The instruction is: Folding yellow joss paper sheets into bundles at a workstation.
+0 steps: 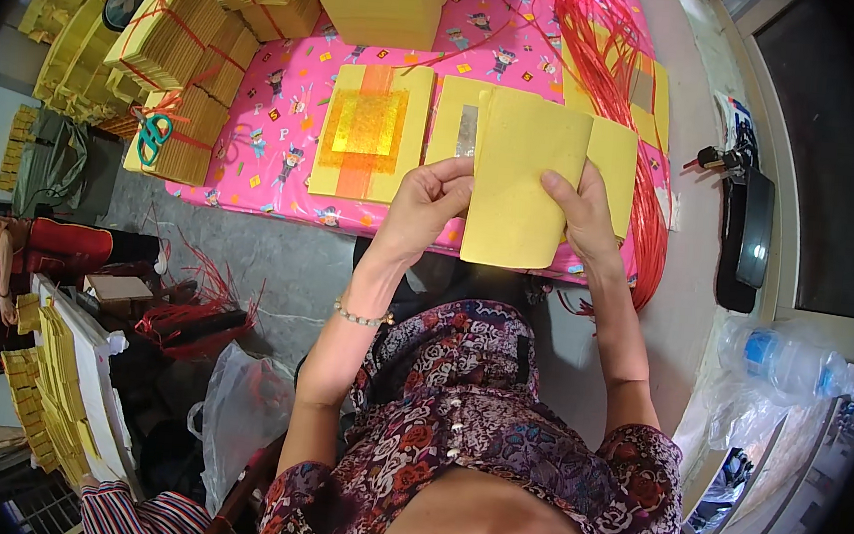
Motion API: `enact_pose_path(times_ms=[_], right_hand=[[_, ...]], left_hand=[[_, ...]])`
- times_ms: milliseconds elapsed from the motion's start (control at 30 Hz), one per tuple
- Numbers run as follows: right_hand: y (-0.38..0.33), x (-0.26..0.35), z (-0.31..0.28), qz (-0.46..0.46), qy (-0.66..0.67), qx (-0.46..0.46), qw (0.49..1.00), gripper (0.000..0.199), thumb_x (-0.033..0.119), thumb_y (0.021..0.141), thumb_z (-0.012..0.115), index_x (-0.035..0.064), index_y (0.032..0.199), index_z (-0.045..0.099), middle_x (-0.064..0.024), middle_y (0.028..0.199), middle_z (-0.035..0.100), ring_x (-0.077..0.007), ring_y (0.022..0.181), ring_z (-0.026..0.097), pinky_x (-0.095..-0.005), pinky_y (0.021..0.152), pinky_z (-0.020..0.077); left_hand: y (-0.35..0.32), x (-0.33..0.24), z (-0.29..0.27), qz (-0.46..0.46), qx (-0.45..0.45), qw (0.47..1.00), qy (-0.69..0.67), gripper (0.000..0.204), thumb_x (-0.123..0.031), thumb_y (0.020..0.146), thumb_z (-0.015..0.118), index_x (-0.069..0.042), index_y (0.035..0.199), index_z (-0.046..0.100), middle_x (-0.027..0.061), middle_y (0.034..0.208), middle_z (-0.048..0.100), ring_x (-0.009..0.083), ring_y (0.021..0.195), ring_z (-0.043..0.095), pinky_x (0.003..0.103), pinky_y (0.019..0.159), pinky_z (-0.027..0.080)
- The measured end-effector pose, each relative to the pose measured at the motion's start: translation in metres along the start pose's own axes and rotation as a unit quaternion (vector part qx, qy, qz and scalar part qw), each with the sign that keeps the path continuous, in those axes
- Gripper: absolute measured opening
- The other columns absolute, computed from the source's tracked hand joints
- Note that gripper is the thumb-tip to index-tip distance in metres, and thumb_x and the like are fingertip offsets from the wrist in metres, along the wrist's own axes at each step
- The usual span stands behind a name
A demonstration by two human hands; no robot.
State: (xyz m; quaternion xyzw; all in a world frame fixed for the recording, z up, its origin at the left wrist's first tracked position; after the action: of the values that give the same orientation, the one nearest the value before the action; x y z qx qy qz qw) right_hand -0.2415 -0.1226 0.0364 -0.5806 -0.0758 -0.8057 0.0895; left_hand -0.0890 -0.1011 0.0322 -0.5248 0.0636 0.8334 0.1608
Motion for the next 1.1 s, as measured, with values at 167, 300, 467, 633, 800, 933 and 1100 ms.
enact_pose_path(times_ms=[167,300,467,633,800,933,1100], right_hand=[[-0.007,0.02,0.006,-0.041,-0.072,0.009,0.997,0.05,0.014,0.084,0.065,-0.0012,0.126,0.042,-0.008,0.113,0.056,-0.0126,0.102,0.055,-0.0279,0.087,0.0451],[-0.009,0.023,0.01,-0.048,-0.08,0.02,0.995,0.05,0.012,0.084,0.065,-0.0013,0.126,0.041,-0.0079,0.114,0.055,-0.0129,0.104,0.054,-0.0284,0.09,0.0435],[-0.012,0.025,0.008,-0.053,-0.084,0.009,0.995,0.049,0.009,0.084,0.064,-0.0014,0.126,0.041,-0.0077,0.114,0.055,-0.013,0.104,0.053,-0.0285,0.09,0.0433],[-0.012,0.027,0.012,-0.053,-0.088,0.014,0.995,0.048,0.009,0.085,0.064,-0.0016,0.126,0.041,-0.0078,0.114,0.056,-0.0129,0.103,0.054,-0.0283,0.089,0.0442],[-0.014,0.024,0.013,-0.041,-0.093,0.009,0.995,0.048,0.007,0.084,0.064,-0.0017,0.125,0.041,-0.008,0.113,0.056,-0.0132,0.103,0.054,-0.0283,0.088,0.0452],[-0.017,0.028,0.016,-0.06,-0.122,-0.004,0.991,0.05,0.007,0.084,0.065,-0.0016,0.126,0.04,-0.0089,0.114,0.056,-0.0142,0.104,0.054,-0.0286,0.087,0.0455],[-0.026,0.028,0.019,-0.066,-0.143,-0.016,0.987,0.053,0.007,0.083,0.066,-0.0006,0.128,0.039,-0.009,0.115,0.055,-0.0147,0.104,0.054,-0.0289,0.088,0.0452]], left_hand=[[-0.005,-0.013,0.001,0.008,-0.017,0.998,0.056,0.025,-0.004,0.089,0.057,0.005,0.113,0.059,0.0098,0.098,0.067,0.0101,0.085,0.063,0.023,0.075,0.051],[-0.008,-0.015,0.002,0.022,-0.012,0.998,0.055,0.024,-0.003,0.089,0.057,0.004,0.112,0.06,0.0101,0.097,0.067,0.0103,0.085,0.063,0.023,0.074,0.051],[-0.011,-0.016,0.003,0.035,-0.023,0.998,0.056,0.023,-0.003,0.088,0.058,0.004,0.11,0.061,0.0096,0.095,0.067,0.0104,0.084,0.063,0.023,0.074,0.051],[-0.012,-0.016,0.003,0.025,-0.02,0.998,0.06,0.022,-0.001,0.088,0.057,0.005,0.109,0.061,0.0098,0.095,0.068,0.0101,0.083,0.063,0.023,0.073,0.052],[-0.016,-0.01,0.001,0.01,-0.024,0.998,0.048,0.02,0.0,0.088,0.056,0.004,0.108,0.06,0.0085,0.093,0.067,0.0094,0.082,0.062,0.022,0.072,0.051],[-0.018,-0.008,0.004,-0.005,-0.027,1.0,0.011,0.02,-0.005,0.091,0.053,0.003,0.11,0.055,0.0054,0.094,0.063,0.008,0.086,0.059,0.024,0.079,0.048],[-0.022,-0.007,0.012,-0.027,-0.011,0.999,-0.045,0.028,-0.012,0.094,0.051,0.0,0.119,0.047,0.006,0.111,0.056,0.0094,0.103,0.052,0.028,0.092,0.041]])
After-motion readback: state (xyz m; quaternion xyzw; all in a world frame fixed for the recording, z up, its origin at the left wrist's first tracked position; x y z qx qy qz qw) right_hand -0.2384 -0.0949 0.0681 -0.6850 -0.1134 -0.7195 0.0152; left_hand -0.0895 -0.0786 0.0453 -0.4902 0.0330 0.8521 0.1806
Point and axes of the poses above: each hand's wrist, its own y-axis towards the middle knuckle, its own z-axis out of the palm, x = y × z, the point moved 10 cm from there along y, towards the middle knuckle
